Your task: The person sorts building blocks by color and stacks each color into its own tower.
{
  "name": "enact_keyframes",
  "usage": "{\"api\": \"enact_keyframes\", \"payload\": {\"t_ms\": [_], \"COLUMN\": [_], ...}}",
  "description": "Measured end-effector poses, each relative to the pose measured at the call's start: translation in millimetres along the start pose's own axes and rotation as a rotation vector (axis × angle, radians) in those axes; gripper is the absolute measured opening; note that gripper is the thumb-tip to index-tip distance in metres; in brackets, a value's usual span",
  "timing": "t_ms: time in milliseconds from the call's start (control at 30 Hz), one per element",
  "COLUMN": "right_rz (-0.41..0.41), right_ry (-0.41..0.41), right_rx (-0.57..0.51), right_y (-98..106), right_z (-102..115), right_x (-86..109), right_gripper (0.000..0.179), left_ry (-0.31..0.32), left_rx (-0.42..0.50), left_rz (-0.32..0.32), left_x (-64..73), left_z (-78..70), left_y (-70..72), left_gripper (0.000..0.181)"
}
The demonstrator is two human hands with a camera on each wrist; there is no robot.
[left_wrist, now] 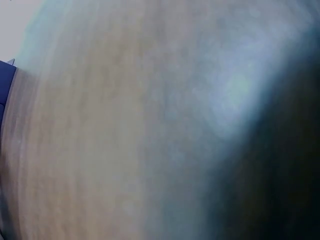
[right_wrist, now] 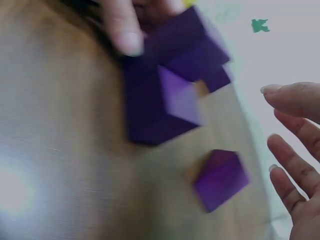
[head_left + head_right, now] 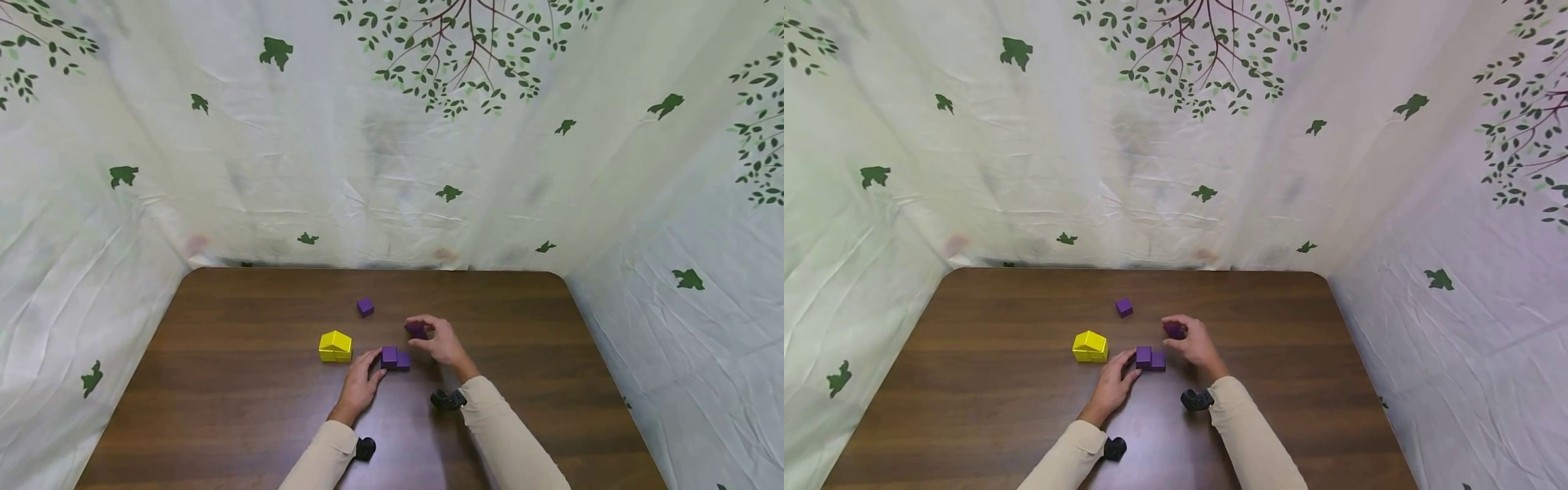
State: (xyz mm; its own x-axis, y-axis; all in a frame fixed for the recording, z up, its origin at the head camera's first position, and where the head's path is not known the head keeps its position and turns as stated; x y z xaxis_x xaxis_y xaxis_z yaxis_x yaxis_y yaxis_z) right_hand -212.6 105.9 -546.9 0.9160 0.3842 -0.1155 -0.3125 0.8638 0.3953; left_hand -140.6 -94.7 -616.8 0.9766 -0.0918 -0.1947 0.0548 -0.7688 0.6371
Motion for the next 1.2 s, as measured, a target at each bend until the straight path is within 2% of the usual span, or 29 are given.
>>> {"api": "enact_keyframes", "payload": {"t_ms": [233,400,567,667,867,1200], "right_rz": [0.097,0.206,0.301,0.348,0.44,0.46], "right_ry": [0.019,0.014,-0.044,-0.055,-0.036,-0.043], "right_rx": [0.094,0.189,0.223,0.247,0.387,0.401], "right_y": [7.3,-3.3,-17.7,-27.4,-41.2,-51.7], "right_z": [12.7,16.6,12.8,10.1,4.5,-3.5], "right_x": [-52.3,-89.6,-115.4,-126.2,-135.3,-141.3], "right_gripper": [0.038,0.04,0.04,0.04,0.043,0.042], "left_ry": [-0.001,-0.011,-0.032,-0.017,0.025,0.001], "left_rx": [0.005,-0.009,-0.016,-0.017,-0.021,-0.016], "left_rz": [0.008,0.004,0.005,0.014,0.041,0.03], "left_x": [0.3,-1.3,-0.6,2.3,8.1,5.1], "left_z": [-0.7,0.4,0.7,1.3,2.0,2.7], "left_y": [4.0,3.2,2.0,3.7,4.7,2.8], "left_gripper": [0.042,0.042,0.042,0.042,0.042,0.043]}}
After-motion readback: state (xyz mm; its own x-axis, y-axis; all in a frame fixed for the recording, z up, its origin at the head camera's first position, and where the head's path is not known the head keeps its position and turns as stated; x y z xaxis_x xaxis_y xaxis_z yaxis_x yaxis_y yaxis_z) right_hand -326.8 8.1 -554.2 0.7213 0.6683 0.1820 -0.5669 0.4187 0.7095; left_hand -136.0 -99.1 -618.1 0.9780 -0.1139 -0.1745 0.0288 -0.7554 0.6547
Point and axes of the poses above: each hand's wrist, its own x-axis away from the middle knuckle, its own y-axis out of the back of the hand, z = x × y, the point moved 1 cm from there along -x, towards the middle knuckle, and after that the axes turned 6 degrees about -x, right-handed, at the moved point
